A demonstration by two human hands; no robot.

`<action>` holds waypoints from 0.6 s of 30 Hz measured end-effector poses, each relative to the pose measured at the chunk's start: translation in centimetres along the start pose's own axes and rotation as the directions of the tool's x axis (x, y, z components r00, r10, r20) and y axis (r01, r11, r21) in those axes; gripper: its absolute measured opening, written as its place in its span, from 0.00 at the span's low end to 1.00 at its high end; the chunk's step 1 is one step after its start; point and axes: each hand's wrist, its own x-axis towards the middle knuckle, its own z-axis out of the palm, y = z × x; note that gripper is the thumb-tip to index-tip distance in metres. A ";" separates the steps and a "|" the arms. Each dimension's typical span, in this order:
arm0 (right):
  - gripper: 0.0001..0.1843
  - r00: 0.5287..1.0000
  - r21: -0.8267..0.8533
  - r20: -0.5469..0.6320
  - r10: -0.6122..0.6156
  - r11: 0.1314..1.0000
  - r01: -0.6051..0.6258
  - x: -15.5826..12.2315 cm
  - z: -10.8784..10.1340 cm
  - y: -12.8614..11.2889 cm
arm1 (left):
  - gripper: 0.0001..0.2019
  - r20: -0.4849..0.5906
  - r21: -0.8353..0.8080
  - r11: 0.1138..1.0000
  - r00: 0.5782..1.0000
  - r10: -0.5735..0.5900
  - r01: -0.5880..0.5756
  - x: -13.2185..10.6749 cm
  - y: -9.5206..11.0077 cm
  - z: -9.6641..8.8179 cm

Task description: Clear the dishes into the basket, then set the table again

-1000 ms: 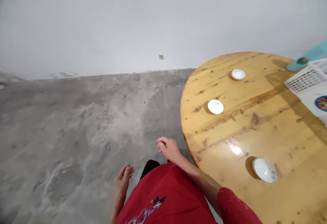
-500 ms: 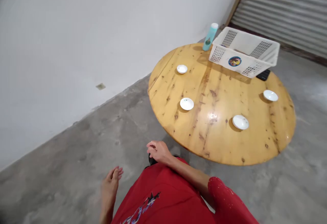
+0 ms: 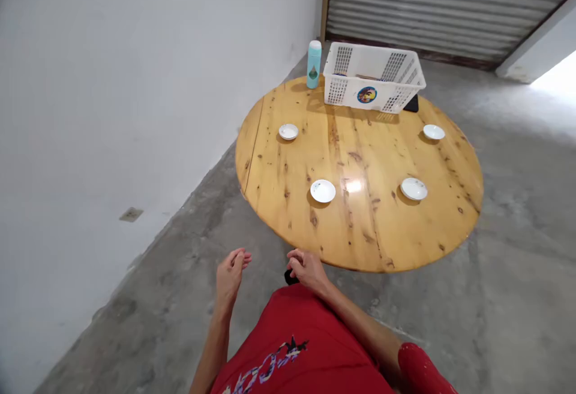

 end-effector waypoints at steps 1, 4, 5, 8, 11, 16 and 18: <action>0.16 0.999 0.008 -0.031 0.010 1.000 -0.010 1.0 -0.1 -0.5 | 0.22 0.016 0.014 1.000 1.000 0.010 -0.010 0.9 0.9 0.4; 0.15 0.998 0.028 -0.062 0.024 0.999 -0.023 4.0 -0.3 -2.1 | 0.19 0.052 0.082 0.995 0.997 0.048 -0.052 3.7 3.2 0.5; 0.15 0.998 0.040 -0.055 0.025 0.999 -0.022 5.0 -0.5 -2.5 | 0.18 0.056 0.104 0.993 0.997 0.059 -0.065 4.6 3.8 0.5; 0.16 0.998 0.078 -0.055 0.034 0.997 -0.030 7.4 -1.0 -3.0 | 0.16 0.039 0.126 0.991 0.998 0.049 -0.054 7.5 5.6 0.7; 0.16 0.995 0.102 -0.086 0.057 0.994 -0.048 8.6 -1.3 -2.7 | 0.15 0.062 0.102 0.994 0.998 0.027 -0.033 10.5 7.7 1.6; 0.16 0.965 0.223 -0.209 0.156 0.969 -0.109 8.8 -1.6 -1.8 | 0.12 0.168 0.068 0.990 0.980 0.110 -0.123 16.9 12.6 4.9; 0.17 0.941 0.264 -0.280 0.191 0.957 -0.116 9.0 -1.8 -1.5 | 0.12 0.222 0.053 0.986 0.964 0.145 -0.160 20.5 14.7 6.6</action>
